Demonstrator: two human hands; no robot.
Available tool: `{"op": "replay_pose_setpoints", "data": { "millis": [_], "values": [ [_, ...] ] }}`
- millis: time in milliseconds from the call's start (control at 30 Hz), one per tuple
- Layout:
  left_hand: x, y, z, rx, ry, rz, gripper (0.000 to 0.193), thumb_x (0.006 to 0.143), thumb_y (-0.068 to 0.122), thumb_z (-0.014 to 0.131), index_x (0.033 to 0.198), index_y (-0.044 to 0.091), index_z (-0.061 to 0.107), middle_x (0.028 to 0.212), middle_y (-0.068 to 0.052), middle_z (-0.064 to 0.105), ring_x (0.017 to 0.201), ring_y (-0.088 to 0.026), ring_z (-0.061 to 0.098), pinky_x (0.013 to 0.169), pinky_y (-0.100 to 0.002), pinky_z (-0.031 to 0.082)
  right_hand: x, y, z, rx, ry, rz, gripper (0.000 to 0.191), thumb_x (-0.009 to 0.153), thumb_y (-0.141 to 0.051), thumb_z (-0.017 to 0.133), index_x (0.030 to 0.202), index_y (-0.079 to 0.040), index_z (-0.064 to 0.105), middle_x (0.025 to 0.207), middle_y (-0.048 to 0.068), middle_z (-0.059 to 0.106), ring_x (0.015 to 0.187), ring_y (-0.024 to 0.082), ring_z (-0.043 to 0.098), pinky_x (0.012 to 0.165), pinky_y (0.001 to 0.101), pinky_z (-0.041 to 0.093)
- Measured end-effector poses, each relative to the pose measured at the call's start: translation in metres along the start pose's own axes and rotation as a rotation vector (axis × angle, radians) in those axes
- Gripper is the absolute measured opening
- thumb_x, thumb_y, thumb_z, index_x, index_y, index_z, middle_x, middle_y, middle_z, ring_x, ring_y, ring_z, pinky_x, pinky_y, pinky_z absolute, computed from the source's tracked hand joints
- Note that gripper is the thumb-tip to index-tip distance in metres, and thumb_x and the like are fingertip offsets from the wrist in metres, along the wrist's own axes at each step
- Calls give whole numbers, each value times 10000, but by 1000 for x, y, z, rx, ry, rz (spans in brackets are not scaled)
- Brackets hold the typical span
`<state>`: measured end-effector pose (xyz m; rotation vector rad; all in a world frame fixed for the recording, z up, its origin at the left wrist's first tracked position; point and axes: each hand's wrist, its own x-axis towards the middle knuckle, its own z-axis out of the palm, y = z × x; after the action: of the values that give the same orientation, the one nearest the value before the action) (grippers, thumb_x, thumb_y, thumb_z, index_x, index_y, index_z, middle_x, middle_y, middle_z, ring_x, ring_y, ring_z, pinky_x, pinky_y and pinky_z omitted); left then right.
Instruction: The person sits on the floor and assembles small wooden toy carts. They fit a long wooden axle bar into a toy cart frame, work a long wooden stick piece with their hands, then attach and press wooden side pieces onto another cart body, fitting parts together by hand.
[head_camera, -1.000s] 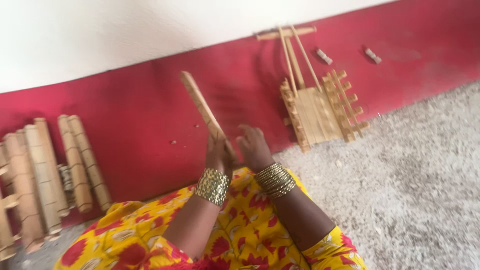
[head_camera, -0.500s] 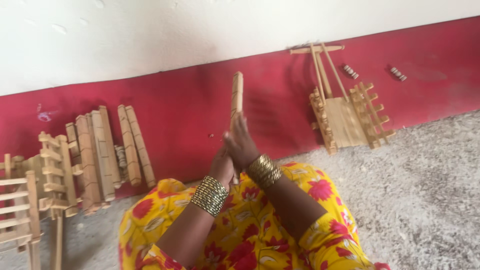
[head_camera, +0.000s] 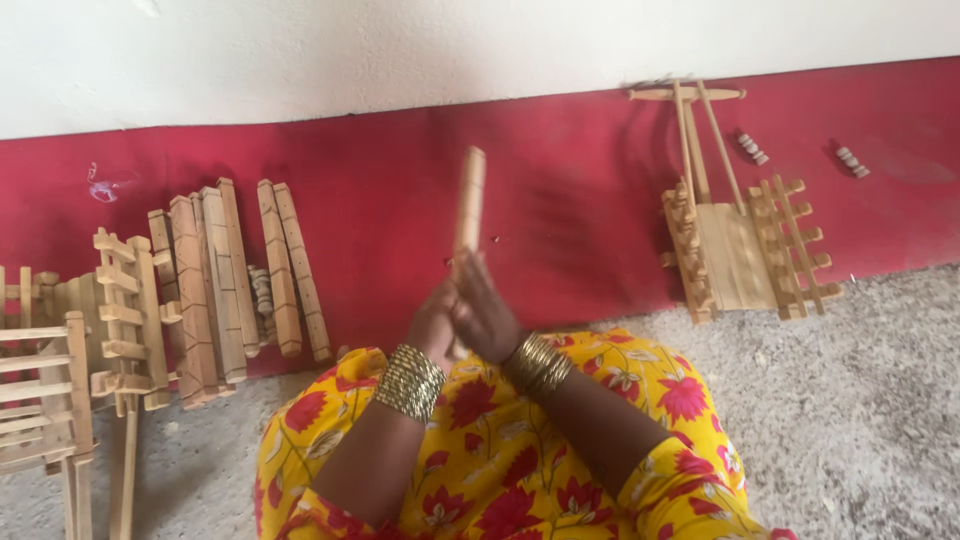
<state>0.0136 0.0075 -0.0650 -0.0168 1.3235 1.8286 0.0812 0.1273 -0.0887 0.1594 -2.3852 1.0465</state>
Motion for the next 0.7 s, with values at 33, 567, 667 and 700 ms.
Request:
{"op": "replay_pose_setpoints", "data": {
  "millis": [33, 567, 667, 700],
  "values": [
    [-2, -4, 2, 2, -19, -26, 417, 1057, 378, 587, 1232, 0, 596, 872, -67, 605, 607, -126, 554, 462, -290, 524, 6, 15, 0, -32, 64, -7, 731, 1148, -501, 243, 1574, 93, 274, 1692, 353, 172, 1642, 457, 80, 1358, 445, 241],
    [-10, 36, 13, -226, -208, -202, 348, 1058, 346, 473, 1164, 19, 528, 804, -52, 611, 565, -111, 588, 385, -247, 479, -7, 3, -17, 100, -25, 34, 858, 1070, -632, 182, 1561, 49, 359, 1662, 264, 318, 1615, 420, 153, 1299, 565, 230],
    [-23, 29, 17, -201, -268, -277, 389, 972, 216, 533, 1338, 84, 534, 822, -22, 612, 516, -72, 532, 345, -217, 433, 14, 50, -42, 53, 84, 83, 855, 1073, -633, 201, 1537, 60, 389, 1663, 280, 301, 1611, 438, 92, 1293, 571, 173],
    [-25, 28, 18, -188, -302, -285, 430, 944, 181, 546, 1368, 117, 519, 830, -12, 608, 528, -65, 533, 356, -207, 434, 19, 61, -50, 82, 152, 144, 862, 1071, -639, 186, 1531, 57, 405, 1665, 272, 310, 1611, 448, 68, 1293, 551, 192]
  ]
}}
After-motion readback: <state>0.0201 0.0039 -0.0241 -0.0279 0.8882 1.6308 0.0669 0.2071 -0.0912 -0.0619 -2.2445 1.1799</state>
